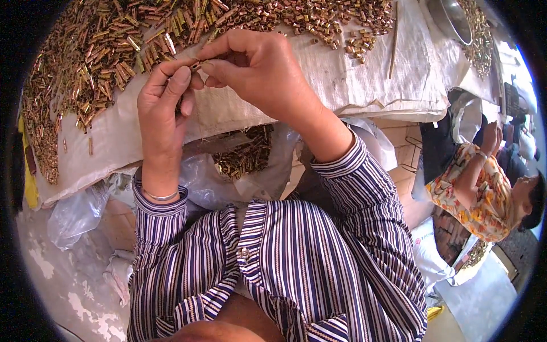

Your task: The person inspects and sorts metal casings on a workbench using a wooden stick.

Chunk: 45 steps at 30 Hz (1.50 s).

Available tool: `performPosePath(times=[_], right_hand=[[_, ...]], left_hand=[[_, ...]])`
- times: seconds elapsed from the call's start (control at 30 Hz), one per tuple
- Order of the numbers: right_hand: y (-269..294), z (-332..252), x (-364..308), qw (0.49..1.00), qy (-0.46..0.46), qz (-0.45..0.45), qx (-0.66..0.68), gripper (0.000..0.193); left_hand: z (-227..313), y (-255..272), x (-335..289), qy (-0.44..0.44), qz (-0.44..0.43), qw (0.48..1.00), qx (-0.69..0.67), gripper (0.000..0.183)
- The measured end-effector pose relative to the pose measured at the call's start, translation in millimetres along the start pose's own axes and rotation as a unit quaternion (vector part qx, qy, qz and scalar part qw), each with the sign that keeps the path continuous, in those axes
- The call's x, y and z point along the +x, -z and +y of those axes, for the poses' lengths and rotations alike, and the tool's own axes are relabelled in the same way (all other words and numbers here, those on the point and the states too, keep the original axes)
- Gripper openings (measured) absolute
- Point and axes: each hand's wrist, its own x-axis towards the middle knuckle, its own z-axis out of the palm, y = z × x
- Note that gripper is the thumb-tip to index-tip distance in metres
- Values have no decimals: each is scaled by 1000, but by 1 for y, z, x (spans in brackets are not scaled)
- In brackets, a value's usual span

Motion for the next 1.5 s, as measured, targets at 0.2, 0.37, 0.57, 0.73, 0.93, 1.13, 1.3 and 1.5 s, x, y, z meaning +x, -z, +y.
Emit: performPosePath(times=[0.2,0.37,0.57,0.73,0.93,1.13,1.3,1.5], right_hand=[[3,0,0,999,16,19,-40,13],[5,-3,2,998,-50,-17,18,12],[1,-7,-2,1000,-4,-10,-10,10],[13,9,2,976,-64,-117,172,11],[5,12,-8,896,-108,-211,376,11],[-2,6,-13,876,-120,-235,404,7],[21,4,3,999,2,-51,15,15],[34,23,6,865,122,36,-486,16]], left_hand=[[2,-1,-1,-1,3,999,51,17],[5,5,0,49,-32,998,-20,17],[6,0,-3,-5,-1,998,55,15],[7,2,-6,15,-42,999,27,14],[15,7,-11,87,-132,986,-48,18],[15,10,-13,92,-154,981,-67,23],[7,4,2,160,-2,983,-88,24],[8,-5,20,169,119,958,-198,17]])
